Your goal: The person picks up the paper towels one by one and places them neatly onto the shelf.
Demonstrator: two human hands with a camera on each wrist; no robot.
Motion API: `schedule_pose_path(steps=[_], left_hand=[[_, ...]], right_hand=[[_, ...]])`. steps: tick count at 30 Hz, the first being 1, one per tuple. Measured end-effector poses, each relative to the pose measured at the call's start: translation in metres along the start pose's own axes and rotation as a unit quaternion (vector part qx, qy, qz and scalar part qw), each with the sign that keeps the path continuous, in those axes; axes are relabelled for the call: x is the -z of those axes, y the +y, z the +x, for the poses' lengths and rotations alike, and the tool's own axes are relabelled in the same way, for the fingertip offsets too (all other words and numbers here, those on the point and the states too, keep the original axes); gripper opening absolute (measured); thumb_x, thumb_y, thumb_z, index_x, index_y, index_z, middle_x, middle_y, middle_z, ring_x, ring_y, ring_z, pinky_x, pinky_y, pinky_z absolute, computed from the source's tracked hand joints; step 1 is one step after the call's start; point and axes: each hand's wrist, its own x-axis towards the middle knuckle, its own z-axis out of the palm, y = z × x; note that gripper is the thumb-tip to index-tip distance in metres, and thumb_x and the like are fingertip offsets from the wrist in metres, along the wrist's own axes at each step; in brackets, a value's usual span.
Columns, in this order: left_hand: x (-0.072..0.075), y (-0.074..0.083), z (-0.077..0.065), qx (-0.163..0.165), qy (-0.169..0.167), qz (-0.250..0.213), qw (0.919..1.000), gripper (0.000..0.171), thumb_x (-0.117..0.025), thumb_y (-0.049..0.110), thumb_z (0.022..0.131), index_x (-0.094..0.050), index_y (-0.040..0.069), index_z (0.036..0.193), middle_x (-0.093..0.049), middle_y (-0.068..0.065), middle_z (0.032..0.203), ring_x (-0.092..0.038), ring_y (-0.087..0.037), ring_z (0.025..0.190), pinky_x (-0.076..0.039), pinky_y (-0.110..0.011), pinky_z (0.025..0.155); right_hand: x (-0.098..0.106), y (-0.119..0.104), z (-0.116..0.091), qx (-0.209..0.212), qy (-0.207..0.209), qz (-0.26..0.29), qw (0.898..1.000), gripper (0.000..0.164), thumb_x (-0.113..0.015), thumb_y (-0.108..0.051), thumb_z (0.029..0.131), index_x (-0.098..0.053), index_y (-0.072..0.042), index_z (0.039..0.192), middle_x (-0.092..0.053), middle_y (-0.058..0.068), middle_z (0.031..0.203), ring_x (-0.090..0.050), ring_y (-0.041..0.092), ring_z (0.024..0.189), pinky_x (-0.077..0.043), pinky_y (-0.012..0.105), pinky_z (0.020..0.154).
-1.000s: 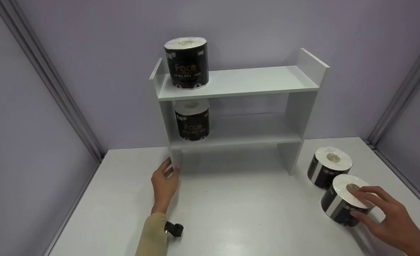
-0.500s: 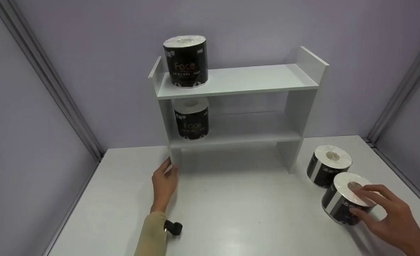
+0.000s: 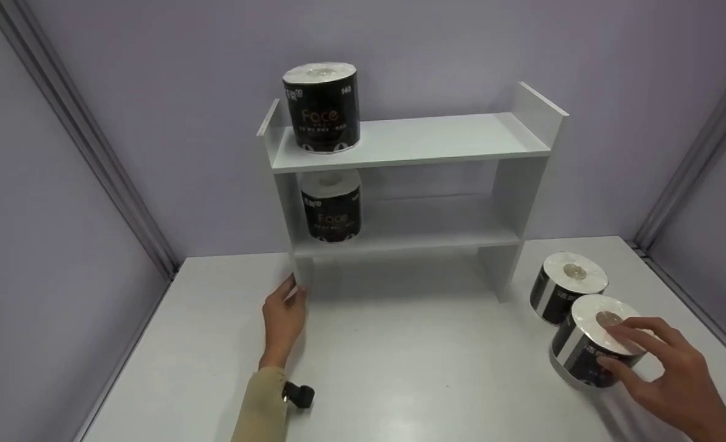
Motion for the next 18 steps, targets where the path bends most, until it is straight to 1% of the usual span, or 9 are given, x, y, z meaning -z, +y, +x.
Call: schedule_pose_path(steps=[4,11,15,18], left_hand=[[-0.001,0.000,0.000,0.005,-0.001,0.001,1.0000,0.050,-0.061,0.016,0.110,-0.051,0.000,0.156,-0.055,-0.022,0.157,-0.064,-0.042,0.134,-0.057,-0.048,0.108],[-0.001,0.002,0.000,0.005,-0.005,-0.002,1.0000,0.050,-0.058,0.010,0.110,-0.047,-0.007,0.155,-0.053,-0.028,0.156,-0.061,-0.044,0.137,-0.055,-0.050,0.111],[-0.001,0.002,0.000,0.006,-0.003,-0.001,1.0000,0.049,-0.057,0.010,0.110,-0.047,-0.007,0.156,-0.053,-0.028,0.156,-0.061,-0.044,0.137,-0.055,-0.050,0.112],[-0.001,0.003,0.000,0.005,-0.004,-0.005,1.0000,0.049,-0.057,0.010,0.110,-0.047,-0.006,0.156,-0.053,-0.027,0.156,-0.061,-0.043,0.137,-0.055,-0.049,0.111]], right_hand=[[0.000,-0.005,0.001,-0.002,0.005,0.012,1.000,0.069,-0.098,0.011,0.055,-0.079,-0.007,0.119,-0.065,0.003,0.117,-0.043,-0.017,0.124,-0.026,-0.003,0.101],[-0.002,-0.017,0.005,-0.015,0.006,0.002,1.000,0.070,-0.099,0.007,0.056,-0.080,-0.013,0.121,-0.065,0.002,0.119,-0.039,-0.014,0.123,-0.024,0.001,0.098],[-0.002,-0.024,0.009,-0.016,0.010,0.003,1.000,0.069,-0.099,0.006,0.057,-0.081,-0.014,0.121,-0.066,0.001,0.118,-0.040,-0.013,0.121,-0.027,0.004,0.097],[-0.003,-0.028,0.011,-0.018,0.012,-0.003,1.000,0.069,-0.100,0.003,0.058,-0.081,-0.015,0.121,-0.067,0.000,0.117,-0.039,-0.014,0.120,-0.031,0.009,0.094]])
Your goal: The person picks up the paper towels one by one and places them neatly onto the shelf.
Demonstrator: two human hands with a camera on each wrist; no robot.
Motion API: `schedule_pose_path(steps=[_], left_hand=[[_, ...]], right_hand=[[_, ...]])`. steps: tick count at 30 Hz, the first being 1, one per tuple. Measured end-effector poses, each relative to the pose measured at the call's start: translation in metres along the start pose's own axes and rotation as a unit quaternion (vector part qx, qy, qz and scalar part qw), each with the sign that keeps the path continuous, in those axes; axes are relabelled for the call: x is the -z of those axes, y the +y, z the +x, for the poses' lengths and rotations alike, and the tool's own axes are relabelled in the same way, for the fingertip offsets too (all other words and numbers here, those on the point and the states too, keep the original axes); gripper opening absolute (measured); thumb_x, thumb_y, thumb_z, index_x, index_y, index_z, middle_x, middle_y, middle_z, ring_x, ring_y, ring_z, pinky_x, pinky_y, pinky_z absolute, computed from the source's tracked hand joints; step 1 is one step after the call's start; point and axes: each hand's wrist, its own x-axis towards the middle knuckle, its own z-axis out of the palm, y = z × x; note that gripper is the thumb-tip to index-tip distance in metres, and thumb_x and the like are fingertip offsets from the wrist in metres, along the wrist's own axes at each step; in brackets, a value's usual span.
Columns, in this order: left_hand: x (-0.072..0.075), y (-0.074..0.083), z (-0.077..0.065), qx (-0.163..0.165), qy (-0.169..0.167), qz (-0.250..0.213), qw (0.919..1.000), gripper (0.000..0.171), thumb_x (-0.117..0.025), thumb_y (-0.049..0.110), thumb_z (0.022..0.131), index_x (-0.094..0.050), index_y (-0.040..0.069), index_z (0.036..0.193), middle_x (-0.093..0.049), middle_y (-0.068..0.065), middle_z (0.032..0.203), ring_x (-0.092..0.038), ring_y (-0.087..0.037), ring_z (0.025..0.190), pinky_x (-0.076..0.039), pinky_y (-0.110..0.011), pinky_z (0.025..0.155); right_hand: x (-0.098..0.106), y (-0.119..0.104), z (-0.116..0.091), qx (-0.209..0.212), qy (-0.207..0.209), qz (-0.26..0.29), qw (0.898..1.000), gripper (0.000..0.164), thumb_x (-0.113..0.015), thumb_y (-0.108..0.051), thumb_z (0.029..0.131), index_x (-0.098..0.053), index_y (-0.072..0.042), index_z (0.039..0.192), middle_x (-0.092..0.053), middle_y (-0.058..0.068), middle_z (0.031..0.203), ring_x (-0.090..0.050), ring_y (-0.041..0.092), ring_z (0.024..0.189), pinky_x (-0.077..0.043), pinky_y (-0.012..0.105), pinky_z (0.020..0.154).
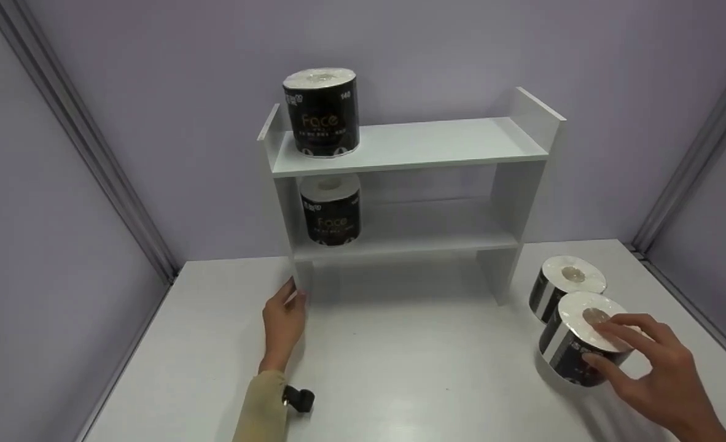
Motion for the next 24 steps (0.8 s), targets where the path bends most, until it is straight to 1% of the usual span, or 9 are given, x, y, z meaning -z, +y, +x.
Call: schedule_pose_path(steps=[4,9,16,21,24], left_hand=[[-0.001,0.000,-0.001,0.003,-0.002,-0.005,1.0000,0.050,-0.058,0.012,0.110,-0.048,-0.003,0.156,-0.053,-0.025,0.157,-0.061,-0.042,0.137,-0.055,-0.048,0.111],[-0.002,-0.001,0.000,0.000,0.001,-0.005,1.0000,0.049,-0.059,0.012,0.110,-0.049,-0.003,0.156,-0.054,-0.025,0.156,-0.062,-0.042,0.137,-0.056,-0.047,0.111],[-0.001,-0.002,0.000,-0.006,0.001,0.001,1.0000,0.048,-0.059,0.010,0.110,-0.049,-0.004,0.156,-0.055,-0.026,0.155,-0.062,-0.043,0.136,-0.056,-0.047,0.110],[-0.002,-0.001,0.000,-0.014,0.005,0.006,0.9999,0.047,-0.058,0.011,0.111,-0.051,-0.005,0.154,-0.056,-0.027,0.154,-0.062,-0.044,0.136,-0.056,-0.049,0.110],[-0.003,-0.001,-0.001,-0.017,0.004,0.008,0.9998,0.046,-0.057,0.012,0.111,-0.051,-0.005,0.154,-0.056,-0.028,0.153,-0.062,-0.044,0.136,-0.056,-0.049,0.110]], right_hand=[[-0.002,-0.003,0.003,-0.006,0.002,-0.010,1.000,0.068,-0.101,0.000,0.059,-0.081,-0.016,0.121,-0.067,0.003,0.116,-0.039,-0.013,0.119,-0.033,0.012,0.092],[-0.002,-0.007,0.006,-0.003,0.004,-0.008,1.000,0.070,-0.101,0.001,0.060,-0.081,-0.019,0.124,-0.067,0.005,0.115,-0.040,-0.011,0.118,-0.031,0.010,0.094],[-0.006,-0.011,0.010,0.011,0.012,0.003,1.000,0.072,-0.100,0.002,0.058,-0.081,-0.019,0.125,-0.068,0.006,0.114,-0.041,-0.009,0.115,-0.036,0.018,0.090],[-0.007,-0.010,0.013,0.044,0.019,0.010,0.999,0.072,-0.100,0.002,0.057,-0.081,-0.016,0.123,-0.069,0.006,0.114,-0.043,-0.009,0.116,-0.034,0.012,0.095],[-0.008,-0.010,0.015,0.055,0.023,0.011,0.998,0.072,-0.100,0.002,0.056,-0.081,-0.015,0.123,-0.069,0.006,0.114,-0.043,-0.009,0.116,-0.033,0.009,0.096]])
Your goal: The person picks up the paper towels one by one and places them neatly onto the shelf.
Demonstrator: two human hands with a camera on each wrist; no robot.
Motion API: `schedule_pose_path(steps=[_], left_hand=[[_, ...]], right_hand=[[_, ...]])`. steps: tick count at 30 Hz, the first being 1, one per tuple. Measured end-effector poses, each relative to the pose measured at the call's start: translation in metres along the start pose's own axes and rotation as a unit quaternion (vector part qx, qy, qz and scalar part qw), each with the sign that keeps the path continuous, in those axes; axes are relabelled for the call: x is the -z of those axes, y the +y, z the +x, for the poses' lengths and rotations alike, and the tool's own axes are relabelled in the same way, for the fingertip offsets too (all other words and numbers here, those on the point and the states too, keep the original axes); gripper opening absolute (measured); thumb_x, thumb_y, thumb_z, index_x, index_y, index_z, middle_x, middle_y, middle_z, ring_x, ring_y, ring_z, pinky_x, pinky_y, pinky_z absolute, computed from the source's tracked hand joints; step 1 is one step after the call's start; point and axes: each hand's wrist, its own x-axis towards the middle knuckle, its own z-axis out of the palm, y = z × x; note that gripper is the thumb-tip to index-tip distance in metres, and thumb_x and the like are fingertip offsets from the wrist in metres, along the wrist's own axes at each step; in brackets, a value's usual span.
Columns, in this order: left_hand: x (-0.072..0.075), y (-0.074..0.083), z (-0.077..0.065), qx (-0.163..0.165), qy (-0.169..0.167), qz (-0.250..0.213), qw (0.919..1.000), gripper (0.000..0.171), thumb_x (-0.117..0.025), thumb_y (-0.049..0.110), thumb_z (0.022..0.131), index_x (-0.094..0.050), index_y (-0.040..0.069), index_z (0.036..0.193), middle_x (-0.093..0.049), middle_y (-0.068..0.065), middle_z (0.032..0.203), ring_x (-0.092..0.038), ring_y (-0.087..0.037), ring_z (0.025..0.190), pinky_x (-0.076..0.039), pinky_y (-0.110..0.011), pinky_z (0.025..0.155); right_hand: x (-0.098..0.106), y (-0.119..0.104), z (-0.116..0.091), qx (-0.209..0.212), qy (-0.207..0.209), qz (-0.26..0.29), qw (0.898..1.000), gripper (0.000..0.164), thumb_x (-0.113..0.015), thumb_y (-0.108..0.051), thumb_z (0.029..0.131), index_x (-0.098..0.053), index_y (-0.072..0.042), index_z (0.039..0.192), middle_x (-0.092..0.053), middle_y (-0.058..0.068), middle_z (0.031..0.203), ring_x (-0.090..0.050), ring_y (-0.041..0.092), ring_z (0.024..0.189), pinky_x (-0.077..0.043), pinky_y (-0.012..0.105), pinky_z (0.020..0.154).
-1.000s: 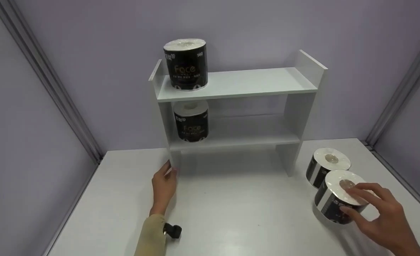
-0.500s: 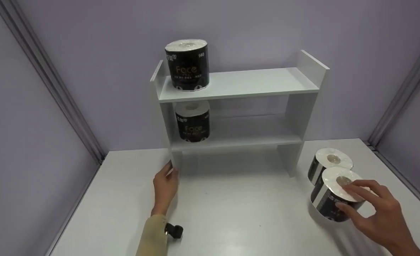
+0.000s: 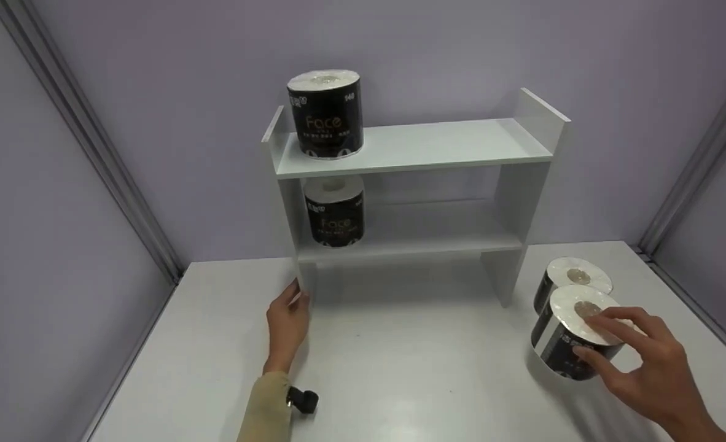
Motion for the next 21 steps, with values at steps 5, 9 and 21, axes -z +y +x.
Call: schedule_pose_path(steps=[5,9,21], left_hand=[[-0.002,0.000,0.001,0.002,0.003,-0.004,1.0000,0.046,-0.058,0.010,0.110,-0.051,-0.004,0.154,-0.057,-0.027,0.153,-0.063,-0.044,0.134,-0.057,-0.049,0.109],[-0.005,0.002,0.001,0.004,0.007,-0.011,0.9999,0.046,-0.058,0.009,0.110,-0.052,-0.004,0.154,-0.056,-0.027,0.154,-0.063,-0.045,0.134,-0.057,-0.049,0.109],[-0.004,0.002,0.000,-0.004,0.008,-0.013,0.9999,0.047,-0.059,0.008,0.109,-0.051,-0.007,0.153,-0.056,-0.027,0.154,-0.063,-0.044,0.134,-0.057,-0.047,0.109]], right_hand=[[-0.001,-0.003,0.003,0.004,0.000,0.006,1.000,0.071,-0.100,0.003,0.056,-0.082,-0.015,0.122,-0.069,0.007,0.114,-0.044,-0.008,0.115,-0.033,0.008,0.097],[-0.001,-0.006,0.006,0.003,-0.002,0.007,1.000,0.070,-0.100,0.002,0.057,-0.082,-0.015,0.122,-0.069,0.007,0.114,-0.045,-0.007,0.115,-0.033,0.007,0.098],[0.000,-0.014,0.014,-0.010,-0.012,-0.002,1.000,0.070,-0.100,0.002,0.058,-0.082,-0.017,0.123,-0.069,0.008,0.115,-0.044,-0.009,0.114,-0.035,0.010,0.094]])
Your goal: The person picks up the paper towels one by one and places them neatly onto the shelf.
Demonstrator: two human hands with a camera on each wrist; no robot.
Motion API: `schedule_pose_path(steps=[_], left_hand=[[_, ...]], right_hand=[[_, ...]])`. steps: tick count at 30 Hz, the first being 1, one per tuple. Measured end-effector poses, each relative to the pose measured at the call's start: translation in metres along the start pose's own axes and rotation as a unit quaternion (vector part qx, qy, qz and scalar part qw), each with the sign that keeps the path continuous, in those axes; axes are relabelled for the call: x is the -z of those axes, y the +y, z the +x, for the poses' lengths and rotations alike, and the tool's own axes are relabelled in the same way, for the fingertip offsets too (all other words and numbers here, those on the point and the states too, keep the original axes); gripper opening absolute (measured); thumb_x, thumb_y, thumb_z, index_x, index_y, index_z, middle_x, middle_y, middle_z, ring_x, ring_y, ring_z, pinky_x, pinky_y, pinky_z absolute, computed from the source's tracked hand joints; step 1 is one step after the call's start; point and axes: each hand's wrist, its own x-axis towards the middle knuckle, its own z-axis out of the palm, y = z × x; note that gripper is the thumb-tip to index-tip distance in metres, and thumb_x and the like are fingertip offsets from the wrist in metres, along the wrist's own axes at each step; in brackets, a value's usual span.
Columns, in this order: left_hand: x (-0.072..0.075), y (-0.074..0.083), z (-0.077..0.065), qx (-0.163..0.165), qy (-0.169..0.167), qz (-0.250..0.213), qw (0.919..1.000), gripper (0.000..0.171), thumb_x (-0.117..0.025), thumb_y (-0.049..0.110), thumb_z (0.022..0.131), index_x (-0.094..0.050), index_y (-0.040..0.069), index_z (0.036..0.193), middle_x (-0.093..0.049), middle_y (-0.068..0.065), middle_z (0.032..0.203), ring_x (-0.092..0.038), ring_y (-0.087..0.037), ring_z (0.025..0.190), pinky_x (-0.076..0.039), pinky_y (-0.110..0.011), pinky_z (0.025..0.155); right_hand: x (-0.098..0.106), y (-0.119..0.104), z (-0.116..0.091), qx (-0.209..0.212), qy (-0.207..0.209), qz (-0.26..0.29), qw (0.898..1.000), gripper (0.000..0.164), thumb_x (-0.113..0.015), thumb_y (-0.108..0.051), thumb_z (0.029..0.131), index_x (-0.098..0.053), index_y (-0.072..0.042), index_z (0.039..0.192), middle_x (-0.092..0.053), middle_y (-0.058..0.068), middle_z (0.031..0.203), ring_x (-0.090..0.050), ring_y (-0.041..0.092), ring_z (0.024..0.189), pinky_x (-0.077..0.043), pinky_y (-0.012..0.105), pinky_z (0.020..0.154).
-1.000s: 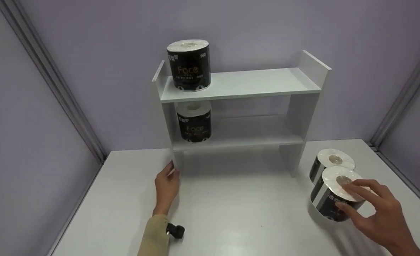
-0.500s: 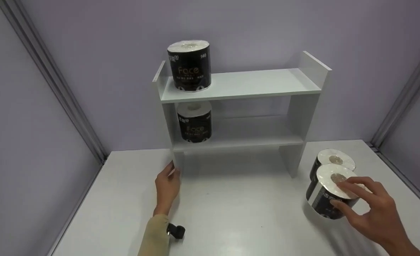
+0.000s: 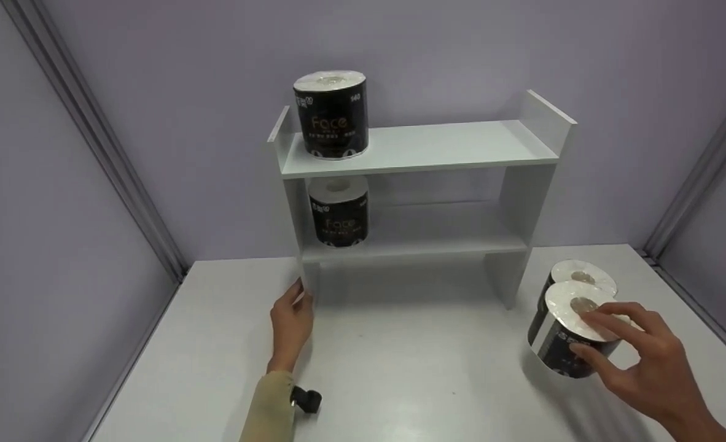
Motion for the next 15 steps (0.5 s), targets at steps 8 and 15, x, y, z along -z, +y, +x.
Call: schedule_pose_path(steps=[8,15], left_hand=[[-0.0003,0.0028,0.0001,-0.002,-0.005,0.013,0.9999,0.047,-0.057,0.008,0.110,-0.049,-0.007,0.154,-0.055,-0.027,0.155,-0.060,-0.043,0.138,-0.056,-0.048,0.110],[-0.0012,0.0035,0.0002,0.000,0.000,0.017,0.9999,0.047,-0.056,0.007,0.110,-0.049,-0.006,0.155,-0.055,-0.026,0.155,-0.062,-0.042,0.136,-0.056,-0.047,0.110]], right_hand=[[-0.0030,-0.0033,0.0024,0.012,0.007,0.018,1.000,0.068,-0.100,0.003,0.058,-0.082,-0.016,0.120,-0.068,0.005,0.115,-0.045,-0.009,0.116,-0.032,0.005,0.099],[-0.0081,-0.0071,0.0073,0.022,0.013,0.033,0.999,0.068,-0.099,0.006,0.057,-0.082,-0.014,0.120,-0.068,0.006,0.115,-0.046,-0.006,0.117,-0.033,0.006,0.100]])
